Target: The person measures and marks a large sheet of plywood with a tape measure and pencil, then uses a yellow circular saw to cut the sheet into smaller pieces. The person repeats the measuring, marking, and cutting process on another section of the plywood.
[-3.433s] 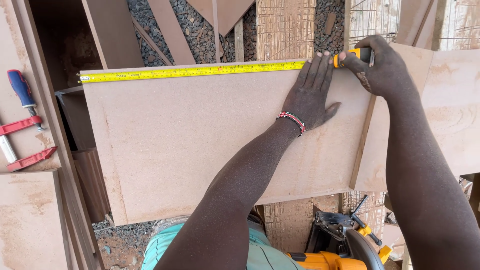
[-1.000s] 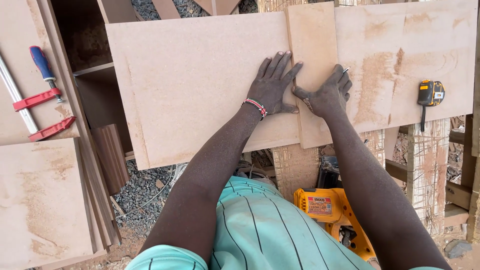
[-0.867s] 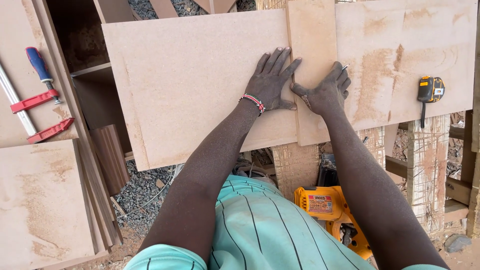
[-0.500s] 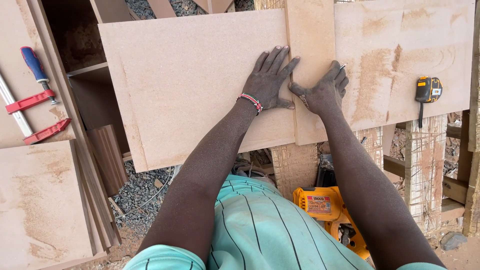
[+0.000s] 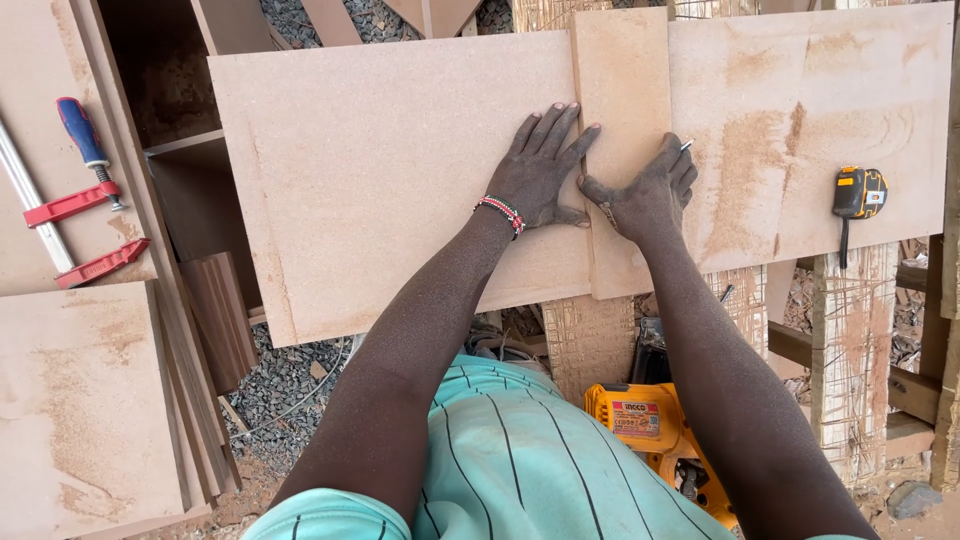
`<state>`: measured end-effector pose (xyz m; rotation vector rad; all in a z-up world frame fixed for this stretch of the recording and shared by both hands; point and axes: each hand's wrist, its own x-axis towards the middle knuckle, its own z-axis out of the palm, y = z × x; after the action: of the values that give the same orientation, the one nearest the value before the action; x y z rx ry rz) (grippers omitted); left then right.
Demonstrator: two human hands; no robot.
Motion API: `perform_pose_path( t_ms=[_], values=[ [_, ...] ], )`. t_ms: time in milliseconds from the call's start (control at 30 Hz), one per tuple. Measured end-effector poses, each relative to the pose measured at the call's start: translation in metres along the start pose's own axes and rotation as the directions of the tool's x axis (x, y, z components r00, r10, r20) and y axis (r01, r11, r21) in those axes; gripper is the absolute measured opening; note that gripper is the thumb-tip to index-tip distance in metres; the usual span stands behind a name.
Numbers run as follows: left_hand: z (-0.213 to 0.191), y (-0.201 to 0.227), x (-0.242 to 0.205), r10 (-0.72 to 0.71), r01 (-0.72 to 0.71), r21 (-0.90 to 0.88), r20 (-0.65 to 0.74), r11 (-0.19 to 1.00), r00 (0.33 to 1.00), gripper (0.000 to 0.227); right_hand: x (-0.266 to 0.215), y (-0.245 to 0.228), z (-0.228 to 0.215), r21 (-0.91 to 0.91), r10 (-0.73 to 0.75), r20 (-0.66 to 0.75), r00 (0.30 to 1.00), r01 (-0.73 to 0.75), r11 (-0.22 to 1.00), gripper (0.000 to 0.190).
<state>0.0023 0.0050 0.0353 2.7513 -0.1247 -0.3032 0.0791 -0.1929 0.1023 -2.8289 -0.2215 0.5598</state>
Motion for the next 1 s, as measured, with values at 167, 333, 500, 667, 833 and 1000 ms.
perform_pose_path(
  t_ms=[167,333,500,667,833,1000],
  values=[
    [-0.01,0.003,-0.007,0.006,-0.007,-0.014,-0.013,1.0,1.0,0.153,-0.002,-0.002,-0.001,0.002,-0.021,-0.004,1.0,0.021,1.0,0.134],
    [0.013,-0.004,0.005,0.016,-0.016,-0.015,-0.021,1.0,1.0,0.15,-0.006,-0.004,-0.005,0.012,-0.028,0.002,1.0,0.028,1.0,0.133],
    [0.0,-0.001,-0.003,0.02,-0.02,-0.006,-0.027,1.0,0.999,0.152,-0.006,-0.003,-0.003,0.03,-0.035,0.003,0.999,0.035,0.999,0.133],
    [-0.012,0.003,-0.008,0.018,-0.018,-0.014,-0.017,1.0,1.0,0.151,-0.007,-0.006,-0.005,0.011,-0.026,0.002,1.0,0.025,1.0,0.131],
    [0.007,-0.004,-0.007,0.062,-0.052,0.073,-0.148,0.996,0.987,0.158,0.003,0.007,0.013,0.015,-0.05,-0.068,0.996,0.051,0.999,0.136],
    [0.024,-0.008,-0.001,0.112,-0.065,0.179,-0.267,0.982,0.957,0.164,0.005,0.011,0.018,0.033,-0.074,-0.148,0.986,0.08,0.996,0.134]
  ],
)
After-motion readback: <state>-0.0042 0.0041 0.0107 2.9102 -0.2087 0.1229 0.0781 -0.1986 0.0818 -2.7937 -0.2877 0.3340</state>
